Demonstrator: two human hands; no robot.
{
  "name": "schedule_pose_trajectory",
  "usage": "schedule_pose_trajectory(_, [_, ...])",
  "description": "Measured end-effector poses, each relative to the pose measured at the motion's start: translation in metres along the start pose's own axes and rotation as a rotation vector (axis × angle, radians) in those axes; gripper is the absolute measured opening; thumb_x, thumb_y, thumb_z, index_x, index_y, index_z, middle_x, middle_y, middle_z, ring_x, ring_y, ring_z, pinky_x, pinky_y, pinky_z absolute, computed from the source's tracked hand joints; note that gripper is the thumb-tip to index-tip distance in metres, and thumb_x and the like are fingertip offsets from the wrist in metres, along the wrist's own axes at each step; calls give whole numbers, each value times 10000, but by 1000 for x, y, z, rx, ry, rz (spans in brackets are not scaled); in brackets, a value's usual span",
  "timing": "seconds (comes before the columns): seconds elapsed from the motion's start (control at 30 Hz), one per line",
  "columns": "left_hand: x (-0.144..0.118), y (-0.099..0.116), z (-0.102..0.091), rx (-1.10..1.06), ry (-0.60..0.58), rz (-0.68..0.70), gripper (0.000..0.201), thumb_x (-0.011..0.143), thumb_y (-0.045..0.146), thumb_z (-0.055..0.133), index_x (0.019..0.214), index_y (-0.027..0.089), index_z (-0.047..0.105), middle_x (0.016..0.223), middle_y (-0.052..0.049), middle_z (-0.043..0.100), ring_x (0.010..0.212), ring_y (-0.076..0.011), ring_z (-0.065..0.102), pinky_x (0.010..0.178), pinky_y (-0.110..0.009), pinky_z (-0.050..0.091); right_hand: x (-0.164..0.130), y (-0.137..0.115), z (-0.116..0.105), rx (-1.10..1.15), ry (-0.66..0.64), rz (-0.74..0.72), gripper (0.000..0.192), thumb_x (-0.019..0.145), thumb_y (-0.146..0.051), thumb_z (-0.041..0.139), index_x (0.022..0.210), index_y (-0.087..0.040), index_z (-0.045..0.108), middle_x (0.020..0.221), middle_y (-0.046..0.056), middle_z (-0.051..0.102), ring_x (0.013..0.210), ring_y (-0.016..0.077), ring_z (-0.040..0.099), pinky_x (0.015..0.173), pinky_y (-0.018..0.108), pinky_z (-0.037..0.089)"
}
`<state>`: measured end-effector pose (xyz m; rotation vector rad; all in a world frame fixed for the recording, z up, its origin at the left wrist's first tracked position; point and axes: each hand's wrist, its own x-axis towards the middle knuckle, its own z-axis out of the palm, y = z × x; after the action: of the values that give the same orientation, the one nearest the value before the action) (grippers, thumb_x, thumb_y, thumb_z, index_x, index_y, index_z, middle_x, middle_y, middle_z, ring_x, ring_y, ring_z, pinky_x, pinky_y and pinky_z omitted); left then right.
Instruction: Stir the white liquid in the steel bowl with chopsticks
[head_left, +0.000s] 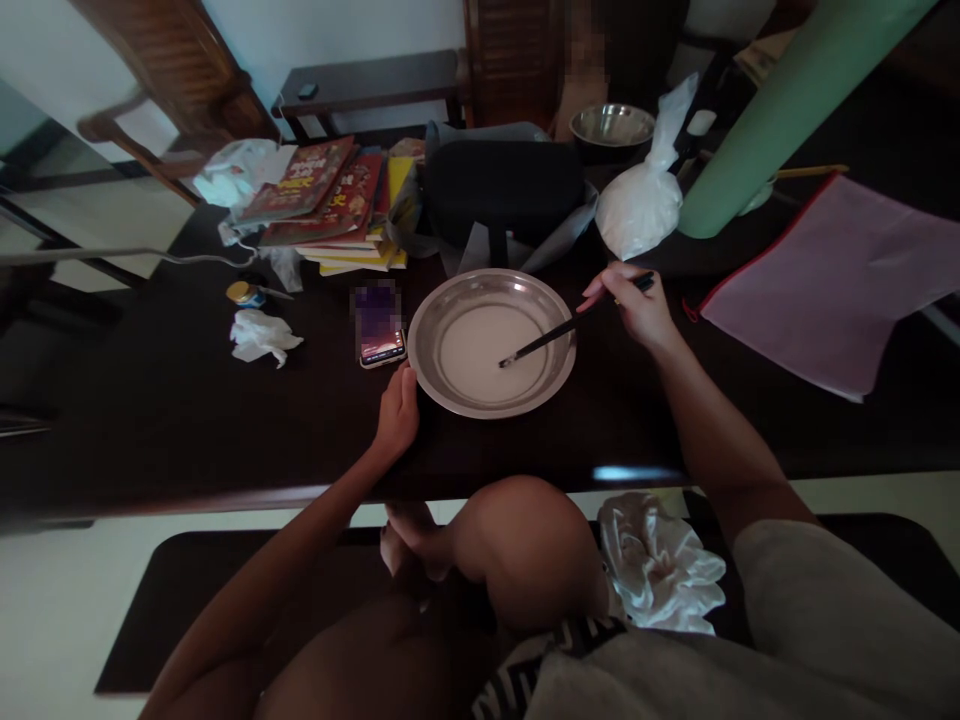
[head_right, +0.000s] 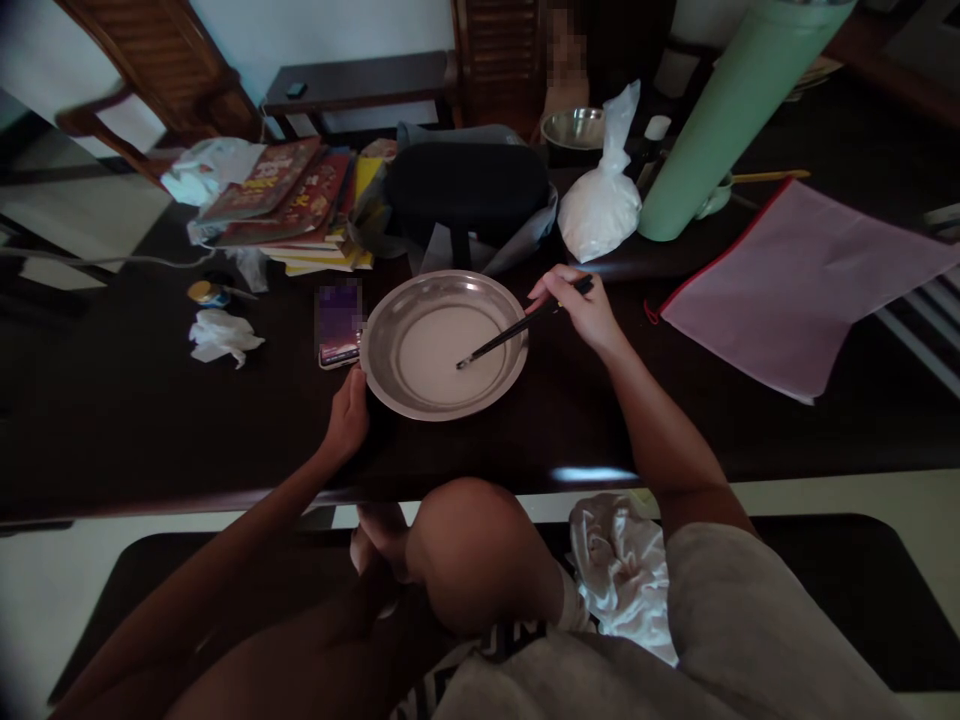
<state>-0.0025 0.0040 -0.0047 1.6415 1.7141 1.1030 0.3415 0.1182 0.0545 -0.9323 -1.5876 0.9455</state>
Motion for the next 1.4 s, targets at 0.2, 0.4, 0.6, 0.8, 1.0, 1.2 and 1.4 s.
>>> schedule_pose_trajectory(0.2, [0, 1, 0, -1, 13, 6, 621, 997, 613, 252, 1243, 166, 607, 1286, -133, 657, 1218, -244, 595, 1070, -420, 444, -2, -4, 4, -76, -148, -21, 443, 869, -647, 585, 757, -246, 738, 788, 19, 756, 798, 176, 706, 756, 320, 551])
schedule_pose_trajectory(0.4, [0, 2, 0, -2, 8, -5, 640, 991, 625, 252, 1241, 154, 607, 1275, -142, 659, 1208, -251, 601, 1069, -431, 446, 1, 1, 0, 15, -15, -1, 452, 850, -663, 599, 731, -245, 725, 613, -5, 698, 608, 161, 679, 641, 308, 531])
schedule_pose_trajectory(0.6, [0, 2, 0, -5, 12, 8, 623, 996, 617, 246, 1229, 169, 611, 1276, -126, 660, 1202, -238, 601, 1066, -415, 450, -1, -5, 4, -83, -138, -6, 452, 852, -658, 599, 722, -244, 726, 772, 19, 745, 778, 173, 687, 737, 310, 537])
schedule_pose_trajectory(0.8, [0, 1, 0, 2, 12, 10, 621, 995, 612, 254, 1226, 162, 614, 1246, -131, 672, 1175, -241, 614, 1051, -423, 459, 0, -1, 1, -10, -22, 21, 462, 858, -663, 586, 715, -238, 696, 622, -1, 678, 640, 167, 676, 638, 307, 531])
schedule_pose_trajectory(1.0, [0, 3, 0, -5, 10, 7, 635, 996, 617, 245, 1237, 156, 608, 1262, -136, 665, 1198, -240, 605, 1062, -417, 452, -1, -7, 4, -73, -130, -24, 429, 872, -632, 595, 738, -246, 725, 779, 19, 750, 799, 180, 708, 782, 333, 559])
schedule_pose_trajectory(1.2, [0, 0, 0, -5, 14, -3, 654, 984, 649, 248, 1231, 165, 612, 1280, -136, 659, 1204, -249, 602, 1066, -424, 448, 0, -3, 2, 9, -62, 1, 426, 869, -629, 601, 736, -241, 715, 649, 2, 713, 641, 165, 693, 638, 308, 548])
schedule_pose_trajectory(1.4, [0, -2, 0, 1, 16, 2, 642, 989, 638, 251, 1227, 159, 607, 1290, -134, 652, 1219, -249, 593, 1079, -417, 439, -1, -4, 2, -52, -99, -20, 423, 868, -627, 605, 754, -239, 731, 764, 19, 750, 754, 170, 710, 689, 303, 554])
